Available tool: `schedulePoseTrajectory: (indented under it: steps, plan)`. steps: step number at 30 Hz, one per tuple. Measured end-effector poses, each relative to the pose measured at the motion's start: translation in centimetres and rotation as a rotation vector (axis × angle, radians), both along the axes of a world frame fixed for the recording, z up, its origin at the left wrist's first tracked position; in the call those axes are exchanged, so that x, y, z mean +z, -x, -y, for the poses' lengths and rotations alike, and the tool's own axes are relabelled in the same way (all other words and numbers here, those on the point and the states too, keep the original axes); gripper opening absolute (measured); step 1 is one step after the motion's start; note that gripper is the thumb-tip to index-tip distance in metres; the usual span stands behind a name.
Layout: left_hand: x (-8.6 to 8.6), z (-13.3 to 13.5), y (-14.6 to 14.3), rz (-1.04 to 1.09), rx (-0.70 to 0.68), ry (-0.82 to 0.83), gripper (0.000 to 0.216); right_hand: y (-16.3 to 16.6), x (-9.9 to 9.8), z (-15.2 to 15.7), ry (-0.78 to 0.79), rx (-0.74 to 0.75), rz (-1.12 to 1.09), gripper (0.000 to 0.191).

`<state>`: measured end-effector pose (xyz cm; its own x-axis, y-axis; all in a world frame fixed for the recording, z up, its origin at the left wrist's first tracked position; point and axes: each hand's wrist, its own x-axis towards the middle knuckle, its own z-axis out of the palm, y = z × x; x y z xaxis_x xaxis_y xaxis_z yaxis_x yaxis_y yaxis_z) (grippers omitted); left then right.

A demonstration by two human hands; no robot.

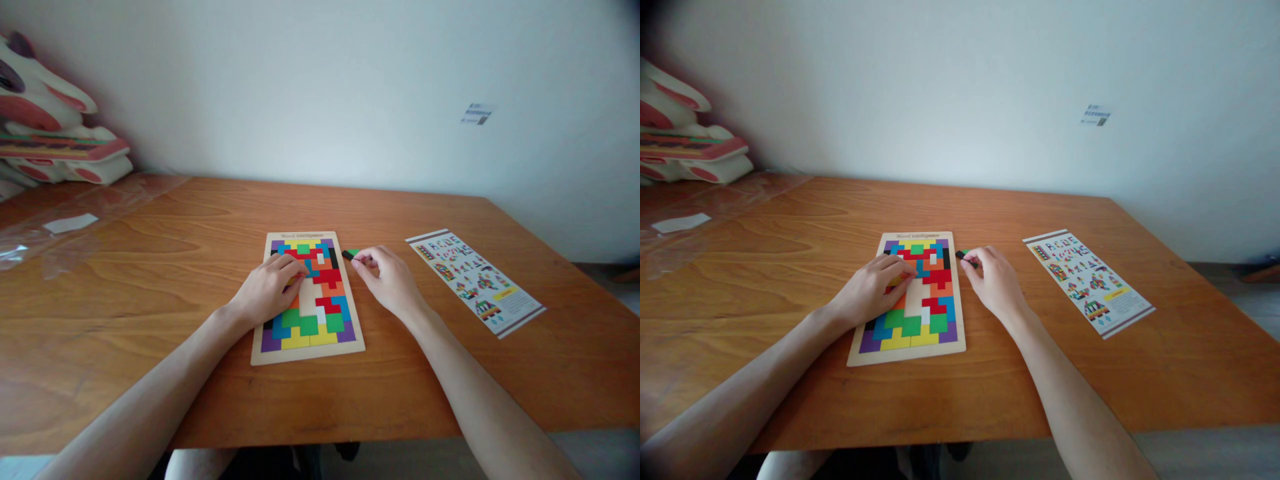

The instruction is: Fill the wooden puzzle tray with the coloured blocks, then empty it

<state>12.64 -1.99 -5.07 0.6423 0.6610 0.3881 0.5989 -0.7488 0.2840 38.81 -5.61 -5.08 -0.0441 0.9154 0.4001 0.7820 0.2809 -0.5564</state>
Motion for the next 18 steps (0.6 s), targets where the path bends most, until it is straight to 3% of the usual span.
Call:
schedulePoseTrajectory:
  steps: [3, 8, 13, 18]
  plan:
    - [-0.1, -0.1, 0.1, 0.002, 0.011, 0.0, 0.019, -1.6, -1.1, -1.0, -0.06, -0.042, 0.081, 0.021]
    - [-0.3, -0.2, 0.2, -0.001, 0.036, -0.003, 0.019, -2.8, -2.3, -1.9, -0.016, 0.036, 0.221, 0.029]
    - [-0.2, -0.1, 0.2, -0.005, 0.024, 0.003, 0.019, -3.7, -1.9, -1.9, -0.008, 0.031, 0.277, 0.026]
    - [-0.2, 0.0, 0.1, -0.005, 0.031, 0.008, 0.019, -4.8, -1.1, -1.4, 0.037, -0.004, 0.198, 0.022]
